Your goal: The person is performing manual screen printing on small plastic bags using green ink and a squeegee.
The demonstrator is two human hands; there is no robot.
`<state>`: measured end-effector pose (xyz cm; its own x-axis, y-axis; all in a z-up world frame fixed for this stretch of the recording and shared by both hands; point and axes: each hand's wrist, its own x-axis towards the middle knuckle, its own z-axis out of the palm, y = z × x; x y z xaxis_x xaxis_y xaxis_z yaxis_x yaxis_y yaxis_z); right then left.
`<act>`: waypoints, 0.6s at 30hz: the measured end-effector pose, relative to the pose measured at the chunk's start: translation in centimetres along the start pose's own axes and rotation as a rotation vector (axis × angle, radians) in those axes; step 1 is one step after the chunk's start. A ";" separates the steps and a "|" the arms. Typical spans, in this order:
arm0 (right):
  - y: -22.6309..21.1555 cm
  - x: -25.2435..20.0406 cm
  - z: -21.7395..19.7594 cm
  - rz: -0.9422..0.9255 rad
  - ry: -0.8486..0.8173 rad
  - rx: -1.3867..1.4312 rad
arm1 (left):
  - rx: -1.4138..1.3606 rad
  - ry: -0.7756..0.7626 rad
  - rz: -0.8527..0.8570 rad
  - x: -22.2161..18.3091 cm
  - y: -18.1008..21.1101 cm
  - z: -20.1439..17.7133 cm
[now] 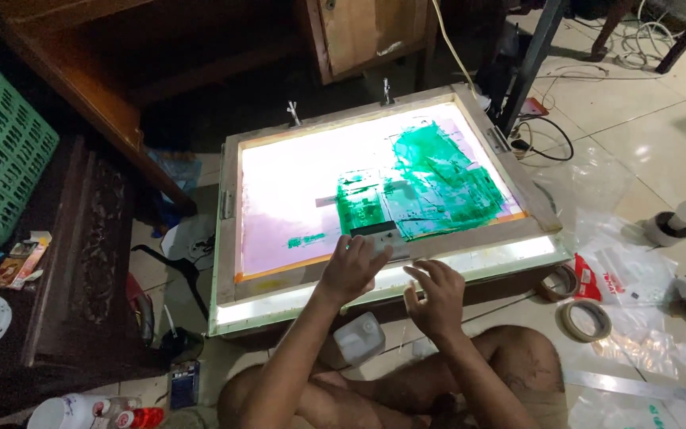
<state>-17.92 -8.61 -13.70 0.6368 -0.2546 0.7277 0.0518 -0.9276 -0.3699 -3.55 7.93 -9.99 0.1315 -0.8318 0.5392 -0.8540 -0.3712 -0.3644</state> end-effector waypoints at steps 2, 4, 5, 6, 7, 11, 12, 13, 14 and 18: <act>0.0 0.0 1.3 -0.022 -0.012 -0.016 | 0.030 0.015 0.017 0.4 -0.5 -0.7; 0.0 -0.3 1.6 -0.041 -0.038 -0.033 | 0.049 0.024 0.027 0.7 -0.5 -1.2; -0.2 0.0 1.7 -0.022 -0.060 0.004 | 0.031 0.057 0.026 1.1 -1.0 -1.3; -0.4 0.3 1.8 -0.003 -0.082 0.041 | 0.012 0.090 0.025 1.5 -1.6 -1.4; -0.7 0.6 1.5 -0.001 -0.090 0.042 | 0.007 0.085 0.021 2.0 -2.3 -1.5; -1.3 1.8 1.5 0.091 -0.225 0.059 | -0.087 0.087 0.023 4.8 -5.6 -3.8; -1.3 2.0 1.8 0.103 -0.250 0.046 | -0.112 0.070 0.015 5.7 -6.4 -4.8; -1.5 2.6 1.8 0.101 -0.248 0.048 | -0.107 0.070 0.016 6.6 -7.4 -5.6; -1.7 3.1 1.8 0.116 -0.276 0.015 | -0.135 0.072 0.006 7.5 -8.3 -6.5; -3.1 5.6 1.4 0.148 -0.350 -0.049 | -0.187 -0.043 -0.042 10.6 -11.4 -9.3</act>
<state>-13.42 -6.77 -9.31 0.8590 -0.2860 0.4246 -0.0920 -0.9021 -0.4216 2.89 7.13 6.95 0.1869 -0.8354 0.5169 -0.9253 -0.3265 -0.1930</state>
